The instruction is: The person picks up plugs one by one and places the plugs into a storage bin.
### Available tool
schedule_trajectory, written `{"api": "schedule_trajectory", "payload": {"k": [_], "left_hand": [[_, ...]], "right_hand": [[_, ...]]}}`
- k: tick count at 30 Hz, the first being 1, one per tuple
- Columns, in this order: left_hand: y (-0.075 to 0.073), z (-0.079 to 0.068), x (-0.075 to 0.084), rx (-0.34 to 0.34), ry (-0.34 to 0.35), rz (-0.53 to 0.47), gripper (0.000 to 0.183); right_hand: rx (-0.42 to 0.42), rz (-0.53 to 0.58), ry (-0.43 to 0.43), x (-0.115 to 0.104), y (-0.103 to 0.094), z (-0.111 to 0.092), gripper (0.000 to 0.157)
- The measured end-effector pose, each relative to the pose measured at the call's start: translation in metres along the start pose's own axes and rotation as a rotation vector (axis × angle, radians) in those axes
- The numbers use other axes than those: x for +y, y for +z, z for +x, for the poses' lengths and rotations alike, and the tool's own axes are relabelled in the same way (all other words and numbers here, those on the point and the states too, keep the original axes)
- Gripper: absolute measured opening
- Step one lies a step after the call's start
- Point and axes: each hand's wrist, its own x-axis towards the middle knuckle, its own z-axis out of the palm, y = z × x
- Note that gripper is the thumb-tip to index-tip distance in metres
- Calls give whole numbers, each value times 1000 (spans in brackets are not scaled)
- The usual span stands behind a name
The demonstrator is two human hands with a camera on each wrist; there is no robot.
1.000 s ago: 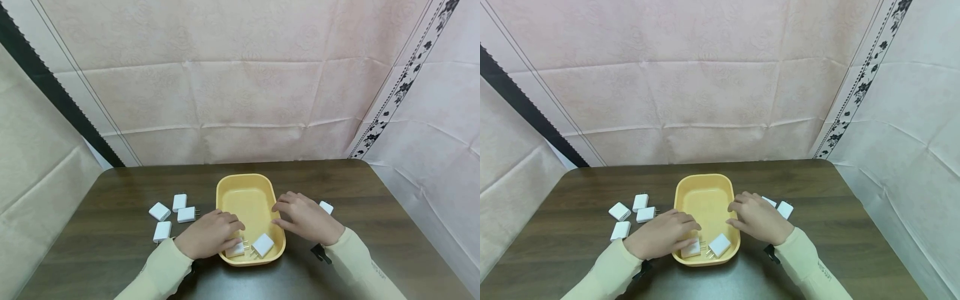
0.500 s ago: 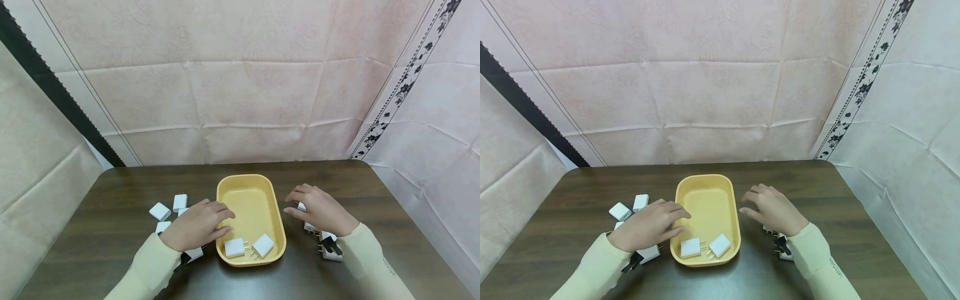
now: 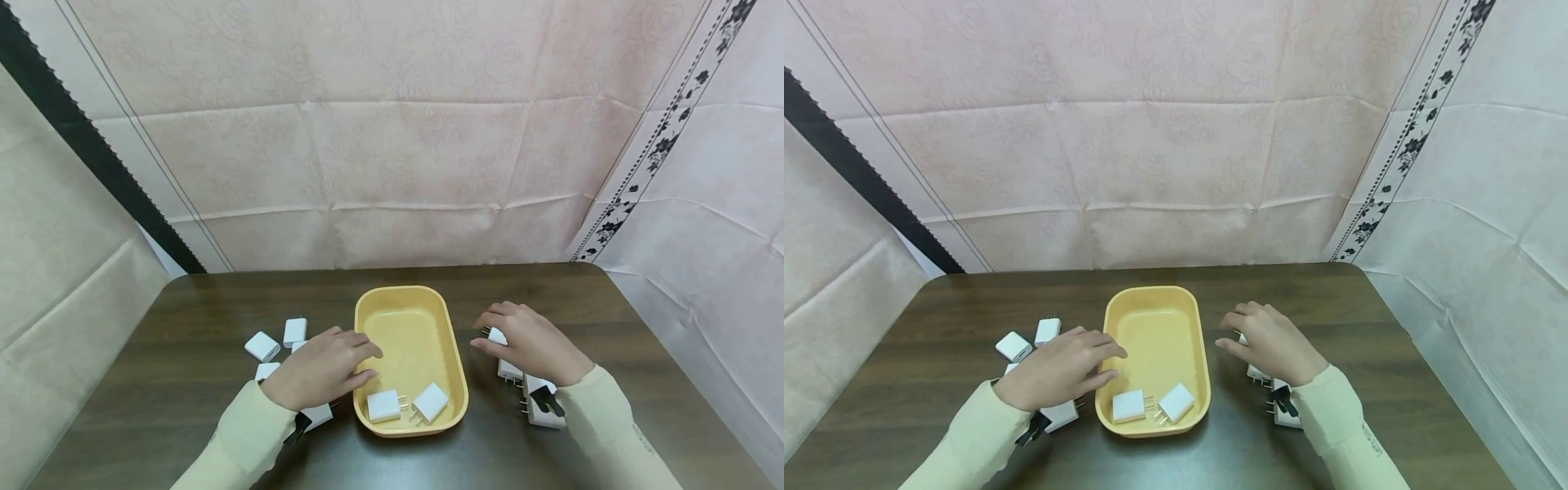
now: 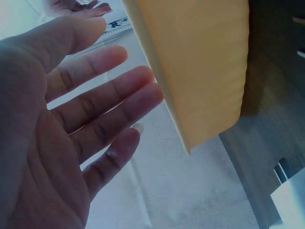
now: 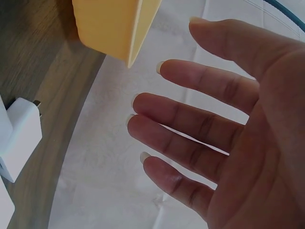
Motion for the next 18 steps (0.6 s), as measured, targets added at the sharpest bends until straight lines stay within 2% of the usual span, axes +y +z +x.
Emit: {"api": "schedule_trajectory", "payload": {"k": [5, 18], "left_hand": [[0, 1, 0, -20, -10, -7, 27], [0, 0, 2, -11, 2, -3, 25]], "right_hand": [[-6, -13, 7, 2, -1, 1, 21], [-40, -48, 20, 12, 4, -3, 19]]}}
